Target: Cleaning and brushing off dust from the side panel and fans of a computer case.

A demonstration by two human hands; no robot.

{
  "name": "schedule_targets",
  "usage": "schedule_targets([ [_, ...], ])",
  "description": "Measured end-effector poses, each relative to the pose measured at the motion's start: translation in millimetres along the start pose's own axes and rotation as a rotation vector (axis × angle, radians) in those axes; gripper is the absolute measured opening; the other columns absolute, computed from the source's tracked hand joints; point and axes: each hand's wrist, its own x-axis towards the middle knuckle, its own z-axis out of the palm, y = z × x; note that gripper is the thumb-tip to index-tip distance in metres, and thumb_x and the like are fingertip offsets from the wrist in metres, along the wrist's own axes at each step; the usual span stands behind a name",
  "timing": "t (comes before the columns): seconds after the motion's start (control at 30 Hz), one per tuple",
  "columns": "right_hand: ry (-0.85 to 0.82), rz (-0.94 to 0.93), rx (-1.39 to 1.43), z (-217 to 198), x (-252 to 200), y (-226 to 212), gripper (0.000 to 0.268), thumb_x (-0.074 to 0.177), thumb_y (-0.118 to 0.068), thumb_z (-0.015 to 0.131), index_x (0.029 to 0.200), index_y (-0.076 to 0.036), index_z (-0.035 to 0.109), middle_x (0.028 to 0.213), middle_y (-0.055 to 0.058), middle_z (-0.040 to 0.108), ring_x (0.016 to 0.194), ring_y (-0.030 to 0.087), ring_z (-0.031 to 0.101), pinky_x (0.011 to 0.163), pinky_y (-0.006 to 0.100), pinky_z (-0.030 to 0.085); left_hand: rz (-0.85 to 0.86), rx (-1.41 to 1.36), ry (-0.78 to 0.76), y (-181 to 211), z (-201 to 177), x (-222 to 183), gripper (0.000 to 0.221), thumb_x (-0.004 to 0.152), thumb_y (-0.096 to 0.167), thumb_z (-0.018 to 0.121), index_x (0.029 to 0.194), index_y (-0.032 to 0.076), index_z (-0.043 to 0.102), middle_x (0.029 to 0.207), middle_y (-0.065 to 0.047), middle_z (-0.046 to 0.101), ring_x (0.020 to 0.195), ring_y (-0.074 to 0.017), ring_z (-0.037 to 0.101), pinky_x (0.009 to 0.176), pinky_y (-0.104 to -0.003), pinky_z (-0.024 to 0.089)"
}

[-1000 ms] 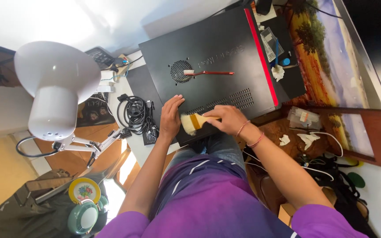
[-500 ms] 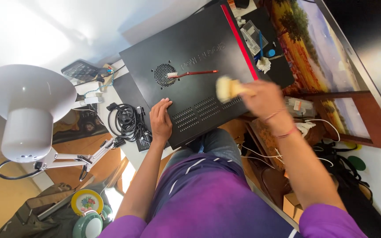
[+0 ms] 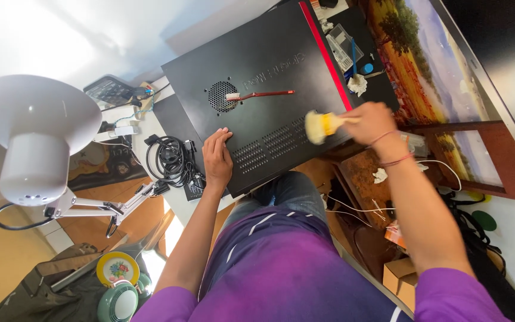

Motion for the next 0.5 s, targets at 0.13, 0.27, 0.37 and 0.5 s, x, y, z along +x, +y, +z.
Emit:
schedule_targets([
  [0.13,0.193,0.05,-0.236,-23.2,-11.6,30.9,0.022,0.085,-0.027,0.075,0.104,-0.025,0.084,0.087,0.016,0.076,0.082,0.038,0.073,0.083,0.045,0.059,0.001,-0.013,0.008,-0.7,2.4,2.3,0.027,0.098,-0.007,0.053,0.119,0.005,0.067,0.133,-0.009,0.067,0.131,-0.0292,0.058,0.107,-0.042,0.044],
  [0.27,0.304,-0.22,-0.068,-24.2,-30.1,-14.9,0.02,0.09,-0.024,0.074,0.107,-0.018,0.081,0.089,0.013,0.073,0.08,0.035,0.071,0.074,0.045,0.058,-0.012,-0.009,0.005,-0.9,3.9,-1.6,0.027,0.098,-0.007,0.053,0.118,0.005,0.066,0.133,-0.009,0.067,0.132,-0.0287,0.058,0.108,-0.042,0.043],
  [0.37,0.194,-0.393,0.131,0.0,-29.0,-31.0,0.02,0.088,-0.025,0.076,0.106,-0.017,0.08,0.088,0.011,0.073,0.079,0.033,0.071,0.073,0.045,0.058,-0.01,-0.001,0.002,-1.8,0.6,-1.3,0.026,0.099,-0.006,0.054,0.118,0.005,0.066,0.133,-0.01,0.067,0.131,-0.0292,0.058,0.107,-0.043,0.043],
  [0.5,0.032,-0.076,0.012,0.6,-10.0,3.5,0.023,0.079,-0.025,0.081,0.102,-0.022,0.085,0.086,0.014,0.075,0.074,0.034,0.071,0.077,0.045,0.059,0.008,-0.014,0.005,-2.7,2.9,-1.4,0.026,0.097,-0.007,0.053,0.117,0.004,0.066,0.133,-0.01,0.067,0.132,-0.03,0.058,0.109,-0.043,0.043],
])
